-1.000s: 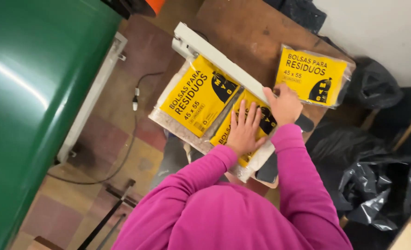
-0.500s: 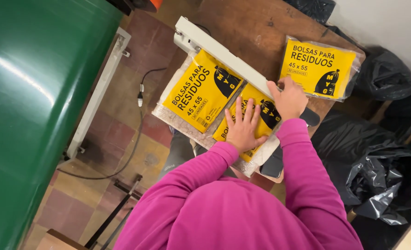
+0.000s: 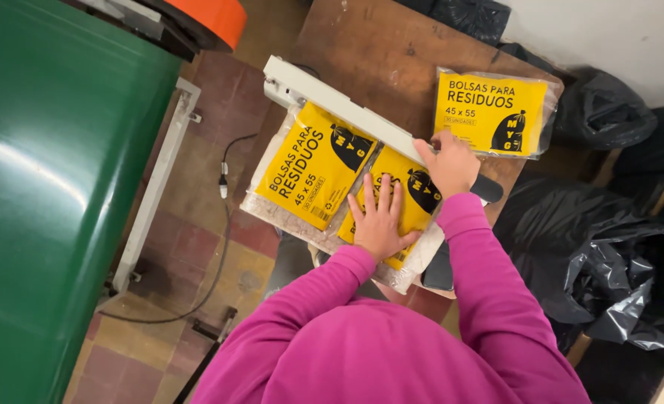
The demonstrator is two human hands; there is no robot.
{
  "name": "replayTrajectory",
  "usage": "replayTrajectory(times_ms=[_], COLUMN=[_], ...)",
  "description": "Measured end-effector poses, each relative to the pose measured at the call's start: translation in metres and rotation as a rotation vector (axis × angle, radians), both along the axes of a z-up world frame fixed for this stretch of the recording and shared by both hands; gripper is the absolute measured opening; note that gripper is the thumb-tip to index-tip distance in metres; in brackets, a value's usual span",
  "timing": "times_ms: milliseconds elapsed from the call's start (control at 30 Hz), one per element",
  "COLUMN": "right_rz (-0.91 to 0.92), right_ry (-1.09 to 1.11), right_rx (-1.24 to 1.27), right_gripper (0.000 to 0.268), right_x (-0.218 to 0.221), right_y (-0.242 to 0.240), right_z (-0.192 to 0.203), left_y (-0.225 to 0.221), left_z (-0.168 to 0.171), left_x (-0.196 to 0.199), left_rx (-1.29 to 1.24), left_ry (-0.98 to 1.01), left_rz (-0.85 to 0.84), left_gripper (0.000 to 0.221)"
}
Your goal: Folding black plastic garbage bags and inserting them into yellow retail packaging using a manual assembly jig.
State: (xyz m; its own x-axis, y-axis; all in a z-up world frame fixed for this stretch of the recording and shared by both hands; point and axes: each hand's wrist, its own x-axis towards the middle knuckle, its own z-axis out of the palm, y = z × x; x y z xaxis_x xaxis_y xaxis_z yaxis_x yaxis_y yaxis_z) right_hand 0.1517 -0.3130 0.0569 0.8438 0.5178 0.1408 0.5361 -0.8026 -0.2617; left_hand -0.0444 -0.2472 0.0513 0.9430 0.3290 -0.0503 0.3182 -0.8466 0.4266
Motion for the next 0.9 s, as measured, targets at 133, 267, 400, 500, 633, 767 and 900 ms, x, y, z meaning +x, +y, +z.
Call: replayTrajectory(times_ms=[133,267,400,500,633,767,900], right_rz=[-0.011,-0.023,-0.045,-0.060,-0.112,-0.160,-0.253], right_ry=[-0.013,-0.005,-0.017,-0.042,-0.066,-0.048,0.118], right_rx=[0.012,0.006,-0.042,-0.053,-0.045,-0.015,0.297], right_gripper=[0.042,0.042,0.044,0.045,0.046,0.045,0.031], right_x=[-0.001,-0.004,-0.005,-0.004,-0.007,-0.024,-0.015], right_y=[0.001,0.001,0.004,0.004,0.006,0.009,0.009], right_z=[0.003,0.005,0.005,0.003,0.006,0.026,0.030], left_y=[0.001,0.004,0.012,0.035,0.119,0.186,0.213], left_z=[-0.006,-0.013,-0.028,-0.039,-0.018,0.002,0.036], left_x=[-0.008,-0.022,-0.039,-0.057,-0.051,-0.043,-0.031], left_rx=[0.011,-0.006,0.014,-0.058,0.039,0.110,-0.142], left_ry=[-0.015,-0.049,-0.158,-0.148,-0.261,-0.290,0.094], left_rz=[-0.017,-0.062,-0.147,-0.305,-0.192,0.110,0.264], left_gripper=[0.113,0.109,0.099,0.088,0.077,0.088,0.106])
